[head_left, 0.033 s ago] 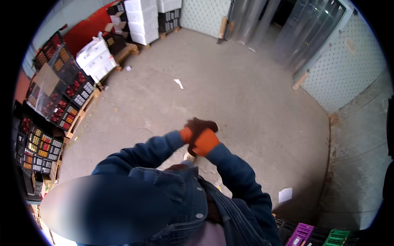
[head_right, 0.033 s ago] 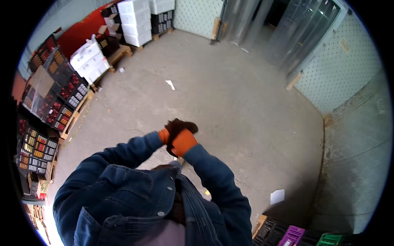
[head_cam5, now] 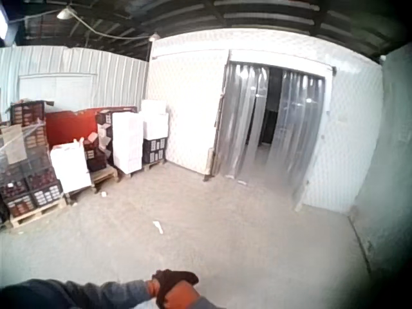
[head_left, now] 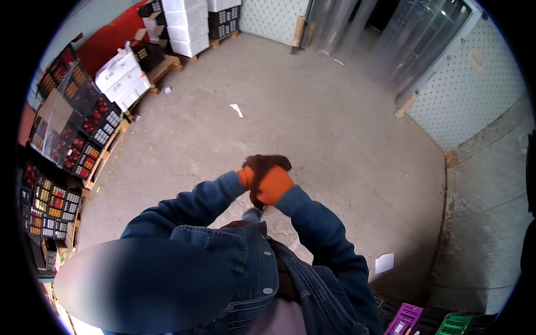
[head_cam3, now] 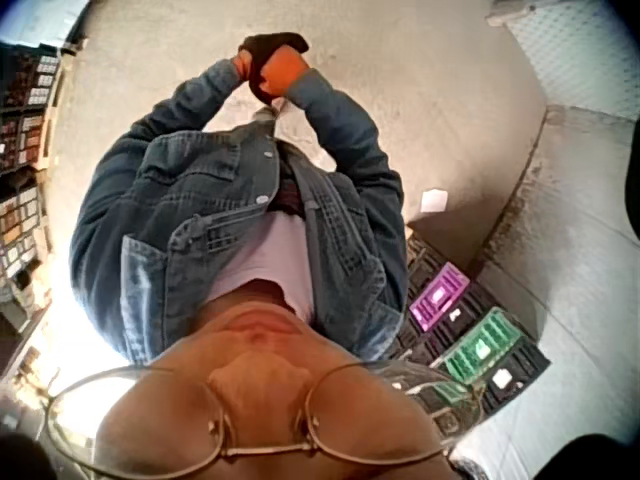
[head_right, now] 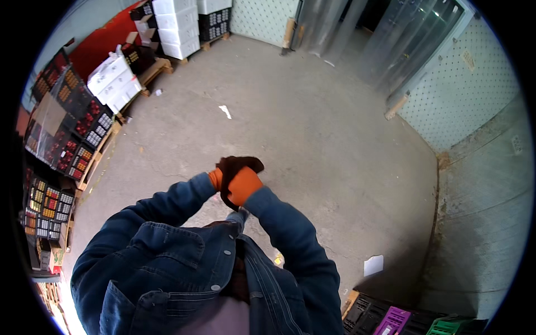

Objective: The person walks through a warehouse area, approaches a stainless steel sink, turns on the faucet, and washes a dark cloth under running water. They repeatedly rub and squeeze the cloth, then turn off the faucet and walk away.

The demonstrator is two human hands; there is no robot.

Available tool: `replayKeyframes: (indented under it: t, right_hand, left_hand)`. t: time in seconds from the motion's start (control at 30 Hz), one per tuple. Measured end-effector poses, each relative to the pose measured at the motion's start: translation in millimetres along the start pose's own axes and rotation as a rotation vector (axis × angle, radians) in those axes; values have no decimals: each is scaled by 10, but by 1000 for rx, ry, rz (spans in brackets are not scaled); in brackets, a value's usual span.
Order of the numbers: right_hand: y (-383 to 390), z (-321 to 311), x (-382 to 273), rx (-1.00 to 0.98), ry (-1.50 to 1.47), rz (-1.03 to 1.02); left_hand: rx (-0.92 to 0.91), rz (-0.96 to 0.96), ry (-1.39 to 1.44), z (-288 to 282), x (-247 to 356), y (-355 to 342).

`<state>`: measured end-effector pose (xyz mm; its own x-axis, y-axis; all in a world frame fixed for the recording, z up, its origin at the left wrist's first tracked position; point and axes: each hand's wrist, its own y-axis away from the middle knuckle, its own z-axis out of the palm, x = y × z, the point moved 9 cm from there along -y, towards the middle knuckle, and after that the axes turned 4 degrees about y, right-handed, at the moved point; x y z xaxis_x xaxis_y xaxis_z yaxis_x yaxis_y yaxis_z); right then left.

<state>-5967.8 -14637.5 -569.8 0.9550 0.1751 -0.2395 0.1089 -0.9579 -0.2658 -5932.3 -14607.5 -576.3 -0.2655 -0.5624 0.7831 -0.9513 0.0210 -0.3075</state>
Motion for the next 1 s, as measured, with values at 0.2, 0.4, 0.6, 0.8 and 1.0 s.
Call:
replayKeyframes:
  t: [0.2,0.4,0.6,0.8,1.0]
  right_hand:
    - [-551,28,3042,-6,96,244]
    - [-22,-656,5925,526,-1109,1098]
    - [-543,-535,8309,880,-2236,417]
    - [-1530,-994,10566,950,-2113,1035]
    - [-2363,-1039,13196,617,-1109,1181]
  left_hand:
    - [57,-228,-312,-41,-2293,-2106]
    - [95,-455,-631,-447,-2937,-4425]
    - [101,229,-403,-179,-3023,-6913]
    - [117,127,438,-1064,-4260,-9219]
    - [-10,94,-664,-1690,-5647,-11089]
